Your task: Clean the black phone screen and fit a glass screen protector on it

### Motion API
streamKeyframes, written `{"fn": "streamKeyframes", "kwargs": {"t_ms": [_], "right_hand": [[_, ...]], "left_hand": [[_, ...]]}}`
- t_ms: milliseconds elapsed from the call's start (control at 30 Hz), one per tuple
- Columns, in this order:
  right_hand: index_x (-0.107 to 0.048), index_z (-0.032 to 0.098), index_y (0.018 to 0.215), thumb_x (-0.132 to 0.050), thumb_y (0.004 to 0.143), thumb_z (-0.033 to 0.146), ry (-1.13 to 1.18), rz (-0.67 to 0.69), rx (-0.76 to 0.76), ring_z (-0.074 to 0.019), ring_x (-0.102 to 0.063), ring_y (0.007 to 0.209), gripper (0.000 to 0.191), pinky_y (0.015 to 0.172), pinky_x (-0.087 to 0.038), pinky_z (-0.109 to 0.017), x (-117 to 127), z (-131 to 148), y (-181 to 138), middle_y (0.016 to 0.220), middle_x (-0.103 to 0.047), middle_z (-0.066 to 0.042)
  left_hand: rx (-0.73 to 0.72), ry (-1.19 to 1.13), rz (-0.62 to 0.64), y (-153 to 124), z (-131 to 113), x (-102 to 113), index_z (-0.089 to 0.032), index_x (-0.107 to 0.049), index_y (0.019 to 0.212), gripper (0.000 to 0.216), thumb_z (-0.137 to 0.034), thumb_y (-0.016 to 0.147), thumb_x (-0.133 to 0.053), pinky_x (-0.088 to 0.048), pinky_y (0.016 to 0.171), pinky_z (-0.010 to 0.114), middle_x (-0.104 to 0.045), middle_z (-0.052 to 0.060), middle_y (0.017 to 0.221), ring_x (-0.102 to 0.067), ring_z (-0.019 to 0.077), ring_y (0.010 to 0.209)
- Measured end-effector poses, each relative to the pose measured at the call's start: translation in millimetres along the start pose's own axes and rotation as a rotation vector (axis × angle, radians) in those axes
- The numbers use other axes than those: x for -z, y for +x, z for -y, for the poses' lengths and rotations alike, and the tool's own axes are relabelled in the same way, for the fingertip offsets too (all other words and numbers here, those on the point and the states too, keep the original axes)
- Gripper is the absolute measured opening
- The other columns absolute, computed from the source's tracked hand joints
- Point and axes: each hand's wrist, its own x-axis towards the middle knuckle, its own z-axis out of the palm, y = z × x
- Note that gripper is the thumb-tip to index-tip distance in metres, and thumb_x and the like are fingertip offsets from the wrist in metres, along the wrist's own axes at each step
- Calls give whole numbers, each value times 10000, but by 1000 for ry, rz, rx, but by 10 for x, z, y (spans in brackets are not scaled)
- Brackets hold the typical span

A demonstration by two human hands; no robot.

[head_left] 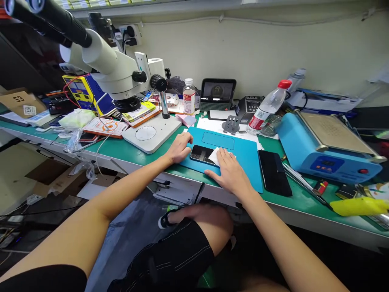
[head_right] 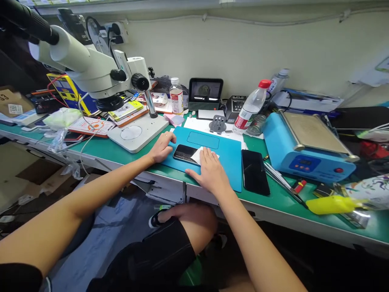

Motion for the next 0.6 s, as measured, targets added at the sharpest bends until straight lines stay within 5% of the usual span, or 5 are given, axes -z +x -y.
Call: {"fn": "streamKeyframes", "kwargs": {"t_ms": [433,600], "right_hand": [[-451,-31,1586,-287,1015,775,-17,-89,53,-426,-450,1547,1002,1289,-340,-610,-97,-44,-24,1625,-490,-314],[-366,37,1656,-330,1016,764,-29,-64,63,-420,-434,1558,969,1265,-374,-621,-79,-50,-10,1664,-454,-279]], "left_hand": [[-61,-7,47,99,61,-51,-183,-643,1347,367,-382,1041,-673,-620,974,470,-668,111,1357,-696,253,1155],[-89,-27,44,117,69,-59,-185,-643,1348,364,-381,1042,-671,-619,976,470,-667,111,1360,-695,252,1157]]}}
